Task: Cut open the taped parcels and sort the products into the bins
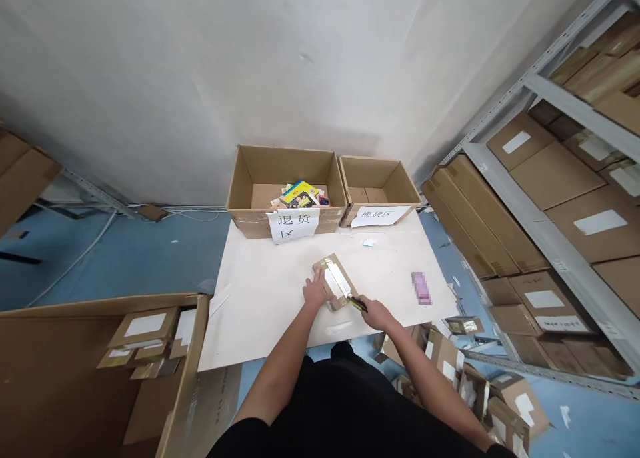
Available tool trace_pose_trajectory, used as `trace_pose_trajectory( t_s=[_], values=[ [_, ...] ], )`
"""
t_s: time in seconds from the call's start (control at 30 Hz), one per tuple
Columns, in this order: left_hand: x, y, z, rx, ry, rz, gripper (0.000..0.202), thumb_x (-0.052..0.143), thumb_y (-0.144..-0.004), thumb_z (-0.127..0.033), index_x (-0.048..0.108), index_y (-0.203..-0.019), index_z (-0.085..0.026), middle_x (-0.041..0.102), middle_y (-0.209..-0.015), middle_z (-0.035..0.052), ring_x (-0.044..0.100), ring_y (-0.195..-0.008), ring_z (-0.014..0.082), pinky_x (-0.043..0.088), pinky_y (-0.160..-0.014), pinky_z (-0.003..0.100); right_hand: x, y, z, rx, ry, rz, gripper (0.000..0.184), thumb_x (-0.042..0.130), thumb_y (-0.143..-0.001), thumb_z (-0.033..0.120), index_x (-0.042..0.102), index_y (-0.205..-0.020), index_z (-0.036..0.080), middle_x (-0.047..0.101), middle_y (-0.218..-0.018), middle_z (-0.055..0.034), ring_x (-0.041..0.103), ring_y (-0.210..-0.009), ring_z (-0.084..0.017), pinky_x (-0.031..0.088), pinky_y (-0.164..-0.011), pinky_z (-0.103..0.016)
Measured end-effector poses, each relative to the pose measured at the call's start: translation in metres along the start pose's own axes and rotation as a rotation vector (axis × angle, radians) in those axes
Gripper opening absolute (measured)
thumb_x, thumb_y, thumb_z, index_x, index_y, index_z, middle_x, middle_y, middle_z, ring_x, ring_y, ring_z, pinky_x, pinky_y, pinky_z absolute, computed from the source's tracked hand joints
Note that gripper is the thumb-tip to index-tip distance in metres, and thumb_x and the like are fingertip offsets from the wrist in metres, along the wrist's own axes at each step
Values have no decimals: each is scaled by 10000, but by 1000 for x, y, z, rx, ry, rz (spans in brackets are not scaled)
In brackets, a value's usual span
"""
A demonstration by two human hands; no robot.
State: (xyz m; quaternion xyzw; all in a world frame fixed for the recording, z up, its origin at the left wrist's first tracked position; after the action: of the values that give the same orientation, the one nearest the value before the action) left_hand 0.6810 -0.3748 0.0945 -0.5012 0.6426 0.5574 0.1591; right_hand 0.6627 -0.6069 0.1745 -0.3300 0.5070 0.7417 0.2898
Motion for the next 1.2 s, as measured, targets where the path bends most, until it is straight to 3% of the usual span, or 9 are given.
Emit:
trace_pose_trajectory(
  t_s=[0.13, 0.23, 0.4, 0.5, 0.57, 0.67, 0.77, 0.93, 1.2],
  values=[
    [-4, 9, -7, 2, -66, -26, 1197, 766, -713, -663, 136, -1682, -354, -38, -1784, 38, 434, -1391, 420, 489, -1007, 476, 7, -12, -20, 192, -201, -297, 678, 428, -1059, 422, 191, -1660, 216, 745, -1203, -127, 727, -1080, -290, 498, -878, -330],
    [1, 22, -8, 5, -100, -59, 1107, 674, -775, -727, 197, -1678, -299, 20, -1779, 114, 450, -1389, 425, 478, -1026, 494, 27, -43, -14, 274, -267, -308, 867, 498, -1025, 541, 80, -1679, 154, 692, -1311, -183, 695, -1185, -322, 503, -920, -352],
    [7, 45, 9, -79, -113, -90, 885, 501, -930, -675, 304, -1650, -199, 392, -1634, 226, 510, -1355, 408, 496, -1006, 483, 22, -103, 8, 214, -342, -310, 938, 681, -925, 464, 175, -1664, 185, 702, -1283, -157, 692, -1175, -314, 496, -915, -336],
    [3, 47, 14, -50, -150, -92, 766, 516, -965, -532, 352, -1633, -194, 539, -1519, 213, 503, -1375, 383, 501, -1019, 469, 5, -120, 7, 171, -449, -385, 625, 581, -978, 477, 434, -1519, 201, 744, -1157, -126, 715, -1091, -290, 500, -879, -326],
    [-1, 43, 9, 53, -176, -108, 724, 527, -966, -476, 368, -1630, -233, 480, -1598, 168, 420, -1464, 373, 455, -1104, 484, 0, -121, -1, 170, -597, -437, 418, 483, -1009, 485, 568, -1313, 212, 762, -1001, -88, 732, -979, -264, 511, -831, -316],
    [4, 33, 5, 153, -207, -100, 716, 506, -980, -480, 331, -1649, -298, 264, -1741, 71, 191, -1595, 377, 274, -1252, 549, 3, -112, -17, 118, -903, -467, 264, 501, -968, 439, 543, -1135, 239, 747, -916, -28, 733, -875, -212, 532, -774, -285],
    [18, 27, 9, 167, -218, -100, 685, 441, -1012, -475, 281, -1664, -338, 183, -1765, 26, 79, -1626, 359, 157, -1290, 584, 21, -99, -35, 162, -1060, -320, 264, 581, -915, 368, 469, -1123, 250, 704, -838, 24, 710, -689, -168, 531, -645, -252],
    [28, 30, 13, 186, -205, -159, 670, 407, -1034, -490, 239, -1671, -365, 165, -1766, 8, 78, -1630, 342, 133, -1300, 584, 39, -80, -48, 232, -850, -67, 176, 478, -1034, 407, 492, -1011, 233, 567, -632, 82, 541, -393, -99, 428, -460, -195],
    [25, 35, 12, 156, -188, -136, 663, 390, -1045, -486, 224, -1674, -361, 153, -1769, 14, 60, -1631, 345, 149, -1301, 577, 38, -83, -31, 193, -659, 9, 276, 452, -1091, 462, 531, -1008, 211, 545, -600, 78, 546, -402, -86, 412, -463, -164]
  ],
)
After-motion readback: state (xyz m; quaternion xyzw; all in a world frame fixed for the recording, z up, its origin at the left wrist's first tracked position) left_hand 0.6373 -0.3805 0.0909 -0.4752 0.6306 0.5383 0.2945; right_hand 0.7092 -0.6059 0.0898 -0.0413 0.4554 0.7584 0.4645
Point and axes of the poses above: each hand's wrist, its own y-axis away from the middle knuckle, its own x-axis out of the palm, z = x × y, the point moved 7 cm from there along -y, towards the middle knuckle
